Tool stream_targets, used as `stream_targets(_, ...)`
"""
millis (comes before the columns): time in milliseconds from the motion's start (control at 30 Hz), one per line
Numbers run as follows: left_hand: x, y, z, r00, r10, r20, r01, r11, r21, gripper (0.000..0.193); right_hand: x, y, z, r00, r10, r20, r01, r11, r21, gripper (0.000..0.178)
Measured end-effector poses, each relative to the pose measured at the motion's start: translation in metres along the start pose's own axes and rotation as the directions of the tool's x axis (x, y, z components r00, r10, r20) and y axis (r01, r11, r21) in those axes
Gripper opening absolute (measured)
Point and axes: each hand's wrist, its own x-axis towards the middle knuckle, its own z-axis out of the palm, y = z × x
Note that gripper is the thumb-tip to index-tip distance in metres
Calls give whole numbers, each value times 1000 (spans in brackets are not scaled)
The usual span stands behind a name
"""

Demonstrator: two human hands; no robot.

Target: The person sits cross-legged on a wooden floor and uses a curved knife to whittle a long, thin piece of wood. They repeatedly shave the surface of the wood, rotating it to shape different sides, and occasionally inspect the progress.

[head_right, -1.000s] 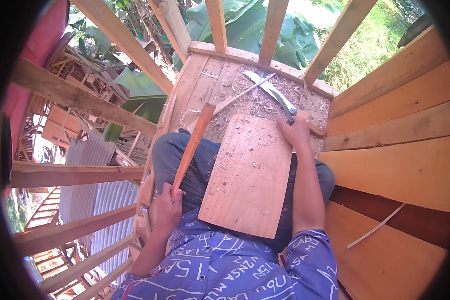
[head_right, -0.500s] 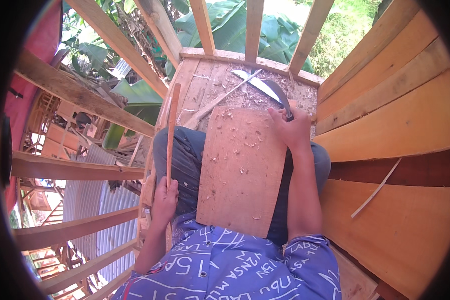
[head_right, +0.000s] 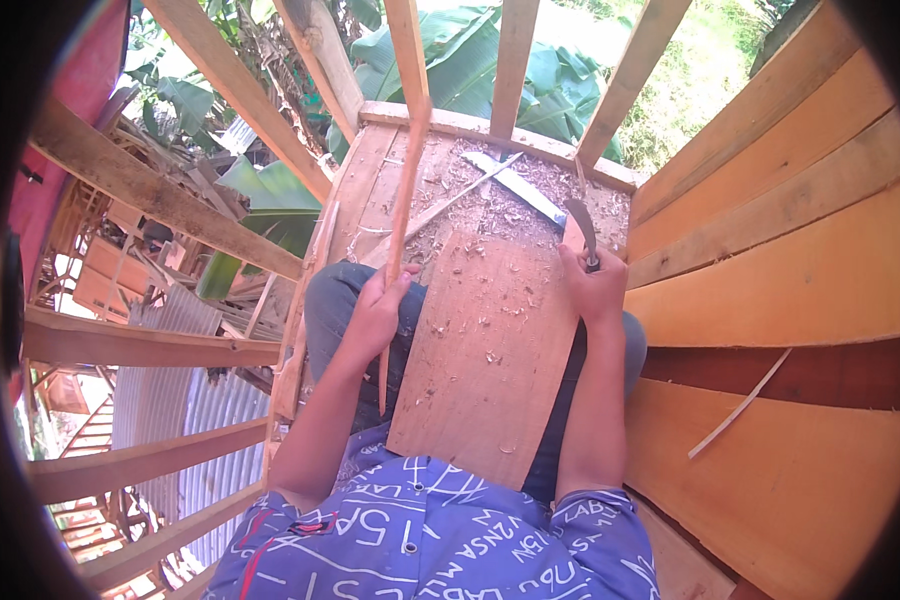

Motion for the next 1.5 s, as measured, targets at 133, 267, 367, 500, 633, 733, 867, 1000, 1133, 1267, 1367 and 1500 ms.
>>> stream_targets(133,9,11,-13,991,118,-69,-132,952,-276,33,1,10,5,999,45,30,-46,998,39,41)
stream_targets(267,10,17,-34,993,-105,51,116,923,-367,36,8,22,9,995,75,65,-74,997,-22,37)
stream_targets(367,15,8,-35,986,-132,107,169,821,-545,38,11,18,15,994,50,98,-44,997,-69,34)
stream_targets(500,17,10,-20,970,-193,148,243,736,-632,42,15,25,15,987,97,131,-81,989,-125,32)
stream_targets(633,16,23,11,980,-78,185,173,791,-587,41,9,23,17,992,126,21,-119,971,-209,25)
stream_targets(733,15,35,32,976,46,211,87,808,-583,35,10,20,13,962,-147,-229,90,965,-245,16)
stream_targets(867,14,36,47,978,195,80,-119,824,-554,27,2,-18,1,958,-157,-239,140,986,-86,8)
stream_targets(1000,9,37,55,956,293,-32,-258,779,-572,23,-26,-33,-3,996,23,86,-42,975,219,14)
stream_targets(1133,-2,41,55,955,294,-33,-254,756,-603,21,-25,-21,-24,895,229,383,-427,689,586,29)
stream_targets(1267,-9,44,56,954,285,-92,-269,678,-684,21,-25,10,-44,861,187,473,-504,430,749,39)
stream_targets(1367,-11,48,66,953,263,-151,-292,657,-695,18,-34,6,-30,881,-74,468,-446,204,871,41)
stream_targets(1500,-16,54,83,959,214,-186,-281,634,-720,19,-62,-1,-4,941,-58,334,-333,36,942,36)
